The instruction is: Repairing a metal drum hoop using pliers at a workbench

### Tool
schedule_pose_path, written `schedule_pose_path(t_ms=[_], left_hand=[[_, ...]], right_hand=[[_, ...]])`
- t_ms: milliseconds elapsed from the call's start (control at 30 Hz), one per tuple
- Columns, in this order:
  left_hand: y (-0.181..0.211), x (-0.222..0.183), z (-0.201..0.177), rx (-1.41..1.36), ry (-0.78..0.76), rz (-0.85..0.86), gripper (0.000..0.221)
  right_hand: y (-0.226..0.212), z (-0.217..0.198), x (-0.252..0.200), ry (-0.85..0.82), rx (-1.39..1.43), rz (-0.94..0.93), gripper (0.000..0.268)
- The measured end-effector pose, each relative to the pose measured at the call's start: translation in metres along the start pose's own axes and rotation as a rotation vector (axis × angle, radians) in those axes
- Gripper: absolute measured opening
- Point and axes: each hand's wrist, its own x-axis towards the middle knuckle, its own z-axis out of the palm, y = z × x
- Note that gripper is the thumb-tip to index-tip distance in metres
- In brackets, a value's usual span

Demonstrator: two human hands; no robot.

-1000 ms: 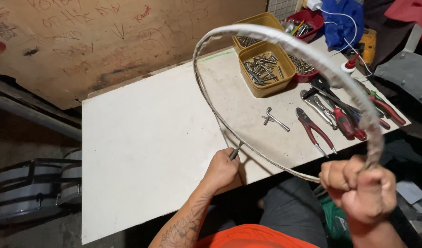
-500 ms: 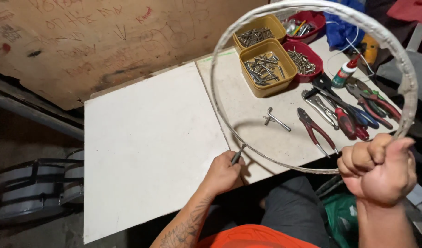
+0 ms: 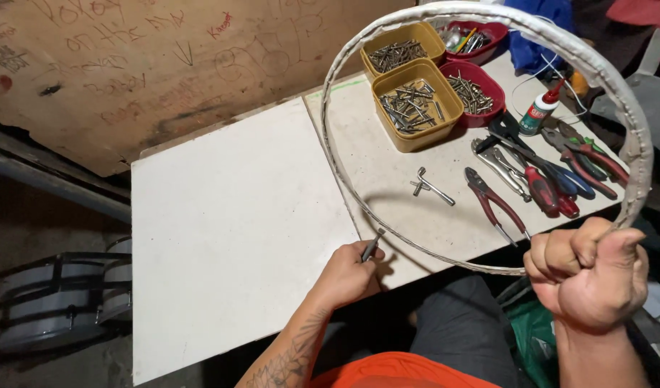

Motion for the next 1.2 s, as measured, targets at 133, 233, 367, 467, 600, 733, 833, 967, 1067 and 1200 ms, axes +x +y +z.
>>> schedule_pose_path(t_ms=[133, 233, 367, 467, 600, 733, 833, 967, 1067, 1200], left_hand=[[-0.004, 0.005, 0.003, 0.012, -0.011, 0.006, 0.035], [-0.001, 0.003, 0.002, -0.026, -0.019, -0.042, 0.033], [0.0, 0.002, 0.003, 0.021, 0.006, 0.008, 0.027], [0.001, 0.0, 0.003, 0.024, 0.013, -0.011, 0.026], [0.004, 0.004, -0.001, 0.111, 0.024, -0.026, 0.031], [0.002, 0.011, 0.0, 0.143, 0.021, -0.018, 0.032], [0.004, 0.014, 0.002, 0.144, 0.025, -0.036, 0.02], [-0.011, 0.025, 0.012, 0.115, 0.044, 0.052, 0.013], [-0.018, 0.025, 0.017, 0.106, 0.072, 0.093, 0.013], [-0.021, 0.021, 0.021, 0.078, 0.074, 0.113, 0.013]], right_hand=[[0.002, 0.0, -0.004, -0.026, 0.004, 0.006, 0.061], [0.004, -0.001, -0.009, -0.051, 0.022, -0.006, 0.059], [0.002, 0.004, -0.015, -0.088, 0.041, -0.032, 0.055], [-0.001, 0.008, -0.019, -0.104, 0.026, -0.032, 0.054], [0.01, -0.004, -0.028, -0.158, 0.035, -0.043, 0.051], [0.0, 0.008, -0.032, -0.169, -0.018, -0.049, 0.054], [0.003, 0.007, -0.033, -0.196, 0.013, -0.059, 0.053], [0.007, 0.004, -0.033, -0.155, -0.001, -0.079, 0.055], [0.01, -0.003, -0.023, -0.12, 0.011, -0.09, 0.055], [0.002, -0.012, 0.003, 0.032, -0.01, 0.101, 0.061]])
